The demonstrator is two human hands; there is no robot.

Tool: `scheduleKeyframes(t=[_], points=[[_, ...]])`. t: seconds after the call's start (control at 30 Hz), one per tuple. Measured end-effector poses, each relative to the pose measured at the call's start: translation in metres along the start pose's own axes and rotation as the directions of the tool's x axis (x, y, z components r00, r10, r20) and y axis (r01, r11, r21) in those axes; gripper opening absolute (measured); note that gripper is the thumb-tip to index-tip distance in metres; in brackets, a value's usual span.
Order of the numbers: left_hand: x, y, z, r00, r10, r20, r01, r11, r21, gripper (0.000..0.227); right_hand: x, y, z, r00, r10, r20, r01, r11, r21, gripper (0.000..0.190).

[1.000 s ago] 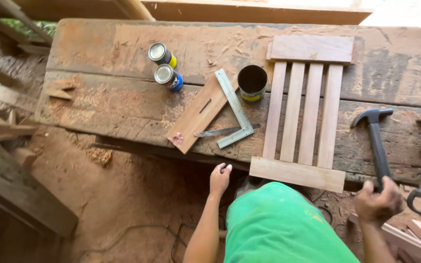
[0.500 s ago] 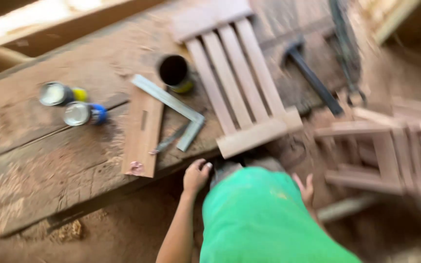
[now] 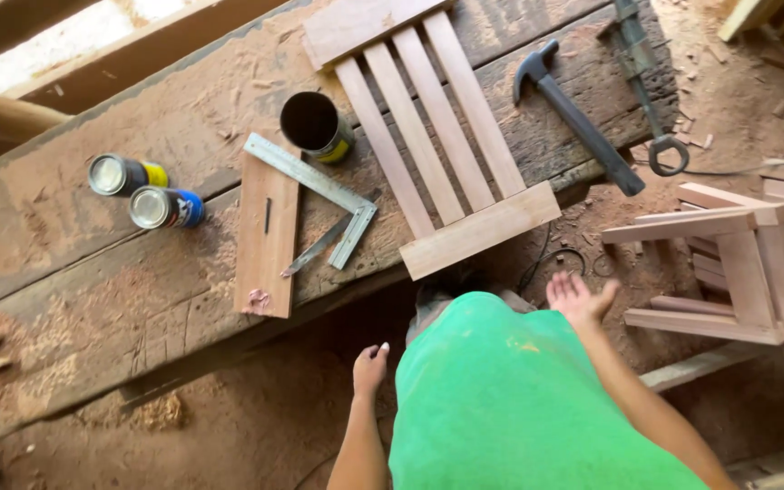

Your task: The person assembles a small wooden slatted panel by tapping pieces together with a hammer and then securing them with a large clamp. They adjust the wood pieces and tighten the clamp to hold the assembly in place.

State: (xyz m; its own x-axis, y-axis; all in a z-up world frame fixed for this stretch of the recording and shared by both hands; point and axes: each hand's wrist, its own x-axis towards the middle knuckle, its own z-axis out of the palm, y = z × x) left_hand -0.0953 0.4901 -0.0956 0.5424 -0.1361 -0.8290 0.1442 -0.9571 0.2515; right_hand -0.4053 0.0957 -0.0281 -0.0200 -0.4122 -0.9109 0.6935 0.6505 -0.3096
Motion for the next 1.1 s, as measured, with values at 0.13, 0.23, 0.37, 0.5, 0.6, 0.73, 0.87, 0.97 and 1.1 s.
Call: scheduleKeyframes(t=[0.13,0.23,0.37,0.5,0.6,0.73,0.87,0.97,1.1], points=[[-0.024,0.038,-0.013,0.993,0.043,-0.113,-0.055,0.993,-0.107,0.068,-0.050,-0.010,0.119,0.901,-0.284,0.327,0.427,0.713,-0.557,0.043],[-0.033,0.057,-0.011,0.987,0.038,-0.157,-0.063,0.986,-0.156,0.064,-0.007,-0.023,0.147,0.421,-0.296,0.858,0.795,-0.334,-0.506,0.054],[-0.065,0.080,-0.003,0.987,0.006,-0.162,-0.038,0.979,-0.200,0.061,0.018,-0.019,0.163,0.461,0.202,0.864,0.468,-0.883,-0.043,0.112],[-0.103,0.109,0.008,0.976,0.049,-0.213,-0.097,0.970,-0.221,0.055,0.038,-0.013,0.165,0.479,0.323,0.816,0.475,-0.877,0.069,0.109],[-0.141,0.144,0.001,0.958,0.134,-0.255,-0.184,0.966,-0.182,0.049,0.023,-0.017,0.164,0.417,0.352,0.838,0.501,-0.858,0.112,0.100],[-0.149,0.182,-0.007,0.775,0.516,-0.366,-0.546,0.838,0.024,0.044,-0.002,-0.017,0.166,0.362,0.336,0.870,0.514,-0.850,0.114,0.093],[-0.108,0.223,-0.006,0.685,0.689,-0.236,-0.573,0.710,0.410,0.061,0.000,-0.016,0.171,0.292,0.319,0.902,0.519,-0.845,0.130,0.097],[-0.108,0.275,-0.026,0.751,0.659,-0.043,-0.538,0.648,0.539,0.073,-0.003,-0.015,0.172,0.331,0.304,0.894,0.511,-0.854,0.101,0.094],[-0.117,0.312,-0.056,0.784,0.609,0.120,-0.542,0.577,0.612,0.098,-0.008,-0.012,0.169,0.338,0.273,0.901,0.502,-0.862,0.073,0.092]])
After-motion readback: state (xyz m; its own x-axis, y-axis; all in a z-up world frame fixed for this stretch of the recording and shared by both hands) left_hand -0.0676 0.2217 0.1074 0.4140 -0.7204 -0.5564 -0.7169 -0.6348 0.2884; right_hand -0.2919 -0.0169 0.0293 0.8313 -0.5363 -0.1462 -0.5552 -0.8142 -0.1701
